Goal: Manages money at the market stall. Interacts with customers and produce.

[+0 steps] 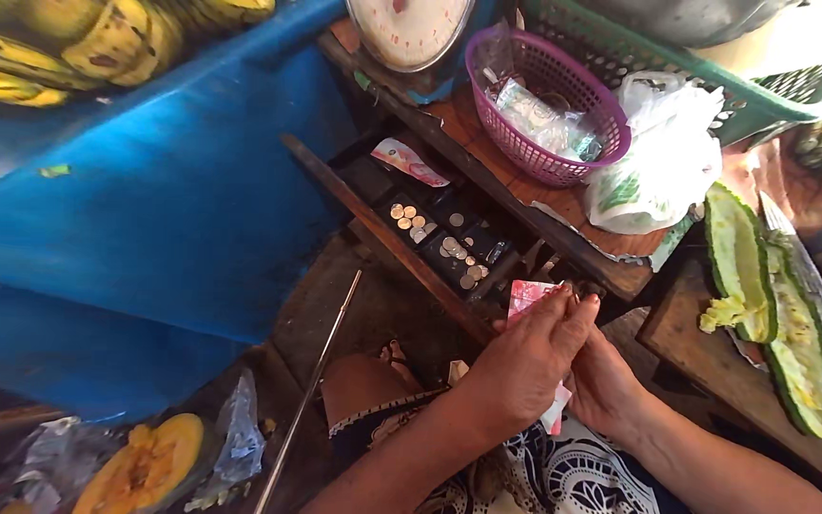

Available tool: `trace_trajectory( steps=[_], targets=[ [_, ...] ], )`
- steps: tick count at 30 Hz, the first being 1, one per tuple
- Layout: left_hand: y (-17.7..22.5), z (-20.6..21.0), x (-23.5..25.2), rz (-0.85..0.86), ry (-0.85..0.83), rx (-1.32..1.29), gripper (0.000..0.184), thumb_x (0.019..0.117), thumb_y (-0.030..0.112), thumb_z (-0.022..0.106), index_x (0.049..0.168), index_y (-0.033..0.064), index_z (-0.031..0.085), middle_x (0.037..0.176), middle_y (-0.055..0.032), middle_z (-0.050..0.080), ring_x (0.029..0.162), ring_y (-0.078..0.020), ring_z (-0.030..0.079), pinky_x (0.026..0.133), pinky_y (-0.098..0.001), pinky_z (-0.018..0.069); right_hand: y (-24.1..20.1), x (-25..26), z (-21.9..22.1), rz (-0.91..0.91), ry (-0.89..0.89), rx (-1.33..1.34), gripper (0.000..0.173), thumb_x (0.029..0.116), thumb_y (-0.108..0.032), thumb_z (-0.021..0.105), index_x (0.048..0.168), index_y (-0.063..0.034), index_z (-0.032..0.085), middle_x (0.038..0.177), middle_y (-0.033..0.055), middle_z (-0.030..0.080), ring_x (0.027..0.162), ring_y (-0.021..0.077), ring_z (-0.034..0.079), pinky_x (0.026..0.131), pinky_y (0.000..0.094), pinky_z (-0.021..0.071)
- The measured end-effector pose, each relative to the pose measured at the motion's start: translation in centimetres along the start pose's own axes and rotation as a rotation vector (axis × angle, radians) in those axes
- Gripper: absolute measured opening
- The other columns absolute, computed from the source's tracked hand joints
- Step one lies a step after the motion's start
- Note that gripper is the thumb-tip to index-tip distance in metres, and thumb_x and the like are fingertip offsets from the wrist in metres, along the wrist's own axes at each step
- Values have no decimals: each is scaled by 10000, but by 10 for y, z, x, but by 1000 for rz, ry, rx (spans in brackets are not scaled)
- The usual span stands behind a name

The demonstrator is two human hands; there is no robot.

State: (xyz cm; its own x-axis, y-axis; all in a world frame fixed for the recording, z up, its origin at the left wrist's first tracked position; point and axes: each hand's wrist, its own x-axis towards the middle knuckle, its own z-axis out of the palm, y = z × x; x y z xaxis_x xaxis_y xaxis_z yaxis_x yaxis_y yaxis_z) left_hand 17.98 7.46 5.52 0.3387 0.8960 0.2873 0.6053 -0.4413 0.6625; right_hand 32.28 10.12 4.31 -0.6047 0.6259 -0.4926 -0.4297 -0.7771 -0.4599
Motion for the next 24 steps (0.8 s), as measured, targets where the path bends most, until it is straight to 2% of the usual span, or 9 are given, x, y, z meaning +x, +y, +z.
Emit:
trace_trajectory(
  steps=[3,7,9,11,14,17,19,21,24],
  targets=[
    [-2,12,-6,-10,-43,93,619,932,-22,627,1524,96,490,1506,-293,479,1384,-373,526,1123,-439,472,4,-2,-8,9,26,49,525,1047,-573,396,1094,-134,680,970,108,743,842,147,741,703,273,617],
    [-31,56,-25,47,36,138,630,968,134,626,1564,228,442,1571,-228,420,1452,-337,442,1172,-423,424,9,1,-28,7,10,101,401,1046,-463,502,1076,-97,664,882,118,698,779,158,716,692,307,618],
    [-28,47,-22,70,56,94,564,997,140,589,1546,194,469,1574,-222,420,1453,-326,444,1171,-411,430,7,1,-26,19,2,99,408,1049,-464,491,1074,-96,665,886,124,702,788,166,721,702,317,622],
    [-11,15,-11,66,103,-7,448,1006,77,565,1454,75,563,1521,-262,479,1395,-352,515,1126,-436,469,1,-1,-15,14,6,52,460,1073,-492,395,1074,-119,665,887,100,721,797,149,732,704,303,623],
    [-11,-9,-8,-31,355,-109,343,1019,119,567,1340,17,630,1458,-260,539,1341,-328,559,1113,-445,479,-10,0,11,-17,48,-42,479,1117,-428,271,1144,-106,625,939,83,740,832,138,747,730,296,640],
    [-40,-20,-12,-160,603,-56,442,1051,233,531,1425,-2,549,1565,-241,429,1426,-305,467,1143,-445,435,-20,11,27,-80,35,3,384,1131,-276,280,1257,-11,529,1116,184,729,966,260,754,829,385,644],
    [-62,-22,-12,-177,690,-5,527,1081,296,476,1490,-36,452,1616,-267,331,1506,-347,345,1220,-504,326,-26,24,35,-110,9,-18,400,1135,-268,252,1303,17,478,1197,224,693,1029,304,734,866,406,630],
    [-80,-19,-8,-194,728,28,603,1097,369,407,1529,-51,386,1629,-277,297,1540,-368,268,1255,-558,225,-33,40,45,-134,6,-75,422,1135,-273,235,1299,22,487,1174,225,692,1027,297,729,865,402,626],
    [-95,-12,-2,-230,751,105,670,1107,429,291,1582,-44,283,1647,-261,271,1556,-359,234,1266,-588,159,-37,67,59,-165,40,-183,414,1136,-284,249,1262,5,518,1061,183,711,931,253,738,812,369,630]
  ],
)
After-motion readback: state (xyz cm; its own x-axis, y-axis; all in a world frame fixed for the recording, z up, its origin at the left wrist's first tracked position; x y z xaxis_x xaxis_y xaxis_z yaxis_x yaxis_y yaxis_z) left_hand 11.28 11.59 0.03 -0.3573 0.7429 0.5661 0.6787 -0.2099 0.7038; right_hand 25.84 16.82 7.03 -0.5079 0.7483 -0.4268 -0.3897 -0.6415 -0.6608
